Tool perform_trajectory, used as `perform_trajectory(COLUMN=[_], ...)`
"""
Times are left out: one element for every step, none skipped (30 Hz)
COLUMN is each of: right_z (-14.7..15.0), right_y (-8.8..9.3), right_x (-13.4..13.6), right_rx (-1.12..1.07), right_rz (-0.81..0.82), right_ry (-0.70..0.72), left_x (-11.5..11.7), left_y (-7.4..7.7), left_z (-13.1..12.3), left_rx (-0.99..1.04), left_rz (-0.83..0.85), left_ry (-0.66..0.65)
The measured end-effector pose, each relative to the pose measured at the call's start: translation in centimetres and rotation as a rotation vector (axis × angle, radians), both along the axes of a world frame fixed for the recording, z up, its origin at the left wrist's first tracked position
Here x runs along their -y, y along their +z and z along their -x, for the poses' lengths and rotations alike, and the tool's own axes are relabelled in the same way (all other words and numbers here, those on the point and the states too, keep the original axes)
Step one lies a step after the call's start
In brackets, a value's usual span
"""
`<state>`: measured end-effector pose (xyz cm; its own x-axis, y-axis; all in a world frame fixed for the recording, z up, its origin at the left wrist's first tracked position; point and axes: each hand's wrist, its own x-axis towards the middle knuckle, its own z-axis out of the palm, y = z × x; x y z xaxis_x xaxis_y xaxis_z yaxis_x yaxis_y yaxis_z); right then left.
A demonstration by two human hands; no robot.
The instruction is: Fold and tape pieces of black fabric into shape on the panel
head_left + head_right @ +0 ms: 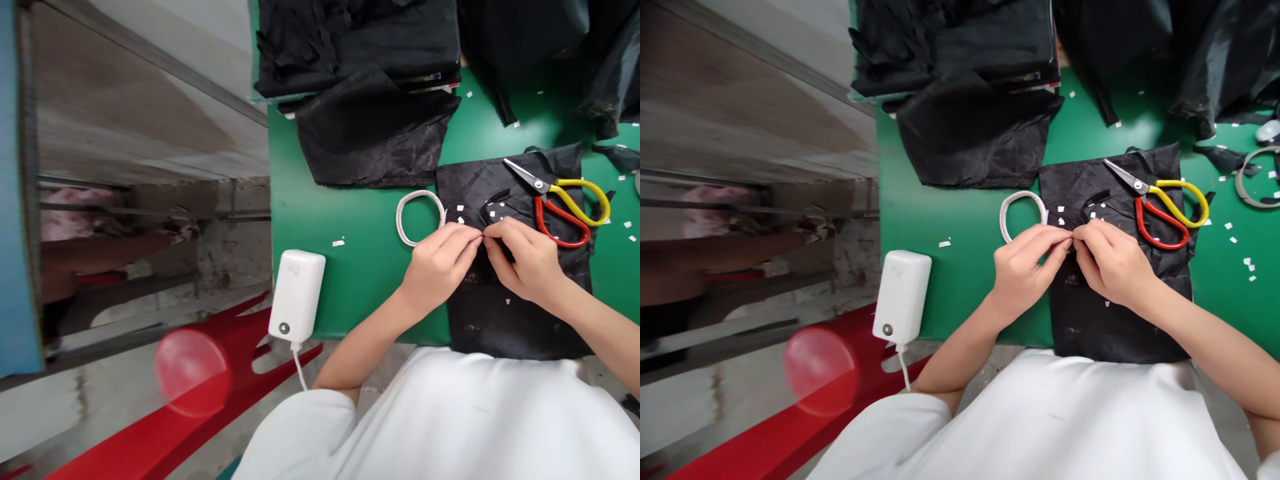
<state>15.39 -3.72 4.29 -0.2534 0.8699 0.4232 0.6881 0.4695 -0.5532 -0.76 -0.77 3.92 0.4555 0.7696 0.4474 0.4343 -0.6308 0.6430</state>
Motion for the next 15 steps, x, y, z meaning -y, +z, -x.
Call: perform_trajectory(right_z=[0.00,-0.01,-0.01,-0.01,-0.02,-0.02,-0.02,-0.03,-0.03,-0.03,-0.03,-0.03,-0.02,-0.02,-0.02], right_y=[-0.02,-0.04,-0.05,-0.06,-0.06,-0.04,0.00,0.06,0.14,0.24,0.35,0.47,0.58,0.68,0.77], right_x=[0.01,0.03,0.05,0.08,0.10,0.12,0.13,0.14,0.13,0.11,0.08,0.06,0.03,0.00,-0.02], right_rx=[-0.001,-0.003,-0.006,-0.009,-0.015,-0.022,-0.031,-0.042,-0.054,-0.067,-0.082,-0.096,-0.112,-0.127,-0.141], right_rz=[0.006,0.011,0.016,0.021,0.026,0.031,0.036,0.044,0.056,0.071,0.090,0.111,0.131,0.150,0.167], right_ry=[0.004,0.007,0.009,0.010,0.010,0.010,0.008,0.006,0.004,0.002,-0.001,-0.004,-0.008,-0.012,-0.016], left_x=[-0.02,-0.04,-0.06,-0.07,-0.08,-0.10,-0.11,-0.13,-0.15,-0.16,-0.17,-0.18,-0.18,-0.18,-0.17], left_y=[0.00,0.01,0.02,0.05,0.08,0.12,0.16,0.22,0.29,0.37,0.47,0.57,0.68,0.79,0.90], left_z=[0.01,0.02,0.02,0.02,0.03,0.04,0.06,0.08,0.11,0.15,0.19,0.22,0.26,0.28,0.30], left_rx=[-0.003,-0.001,0.003,0.007,0.011,0.015,0.019,0.023,0.026,0.028,0.029,0.029,0.026,0.024,0.021], left_rz=[-0.007,-0.011,-0.011,-0.006,0.002,0.014,0.027,0.040,0.054,0.068,0.084,0.101,0.119,0.135,0.150], left_ry=[-0.004,-0.007,-0.010,-0.013,-0.016,-0.020,-0.025,-0.033,-0.043,-0.054,-0.064,-0.071,-0.075,-0.078,-0.079])
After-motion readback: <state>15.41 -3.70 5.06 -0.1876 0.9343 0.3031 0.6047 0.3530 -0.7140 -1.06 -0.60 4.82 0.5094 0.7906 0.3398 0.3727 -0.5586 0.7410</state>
